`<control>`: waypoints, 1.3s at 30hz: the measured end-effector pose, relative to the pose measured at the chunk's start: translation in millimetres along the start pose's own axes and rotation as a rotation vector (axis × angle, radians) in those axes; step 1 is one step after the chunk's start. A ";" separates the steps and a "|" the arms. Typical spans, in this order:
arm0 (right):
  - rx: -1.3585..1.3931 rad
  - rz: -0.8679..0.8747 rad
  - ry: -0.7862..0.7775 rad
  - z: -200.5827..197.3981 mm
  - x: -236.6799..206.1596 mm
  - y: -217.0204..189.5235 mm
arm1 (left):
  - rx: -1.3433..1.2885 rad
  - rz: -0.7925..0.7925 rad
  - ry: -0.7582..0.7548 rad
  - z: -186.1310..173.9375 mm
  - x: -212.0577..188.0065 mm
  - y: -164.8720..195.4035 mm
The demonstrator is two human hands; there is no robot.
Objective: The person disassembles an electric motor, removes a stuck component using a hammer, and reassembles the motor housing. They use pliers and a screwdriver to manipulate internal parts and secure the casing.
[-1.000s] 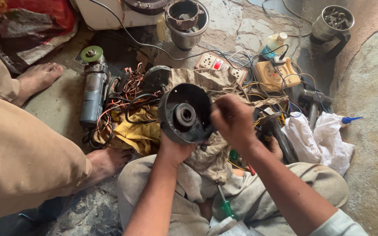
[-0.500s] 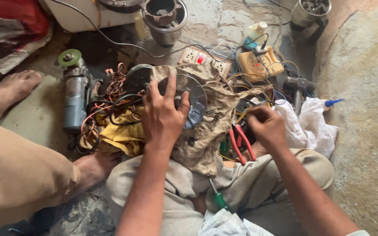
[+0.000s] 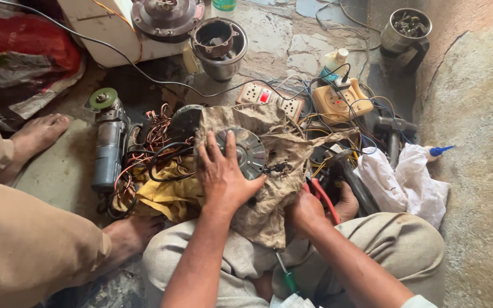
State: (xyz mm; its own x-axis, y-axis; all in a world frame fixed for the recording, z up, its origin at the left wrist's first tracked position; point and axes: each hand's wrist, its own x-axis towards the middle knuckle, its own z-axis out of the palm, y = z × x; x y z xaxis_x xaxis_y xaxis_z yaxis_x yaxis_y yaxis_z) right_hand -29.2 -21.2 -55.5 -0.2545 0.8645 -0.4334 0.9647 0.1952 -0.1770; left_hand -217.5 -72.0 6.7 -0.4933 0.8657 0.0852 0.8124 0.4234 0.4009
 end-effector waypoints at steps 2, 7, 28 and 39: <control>-0.012 0.026 -0.029 -4.5 1.4 -7.0 | -0.043 -0.032 -0.065 -2.8 1.8 -0.1; -0.004 0.068 -0.056 -11.4 3.9 -7.6 | -0.369 0.094 0.265 -19.4 -2.5 -16.0; 0.751 -0.630 0.444 -97.1 -105.6 64.5 | -2.331 -0.141 -0.554 -6.6 -11.3 -20.5; 0.503 -0.684 0.275 -126.6 -98.2 4.9 | -2.252 -0.237 -0.610 7.7 -8.1 -29.9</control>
State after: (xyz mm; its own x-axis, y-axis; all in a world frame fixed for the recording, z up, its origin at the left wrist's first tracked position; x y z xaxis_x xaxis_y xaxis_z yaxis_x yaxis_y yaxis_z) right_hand 9.3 -46.5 98.1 -0.6754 0.7268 0.1252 0.4472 0.5386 -0.7141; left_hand -235.4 -89.6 -13.0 -0.0329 0.9940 -0.1045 -0.9194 0.0109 0.3933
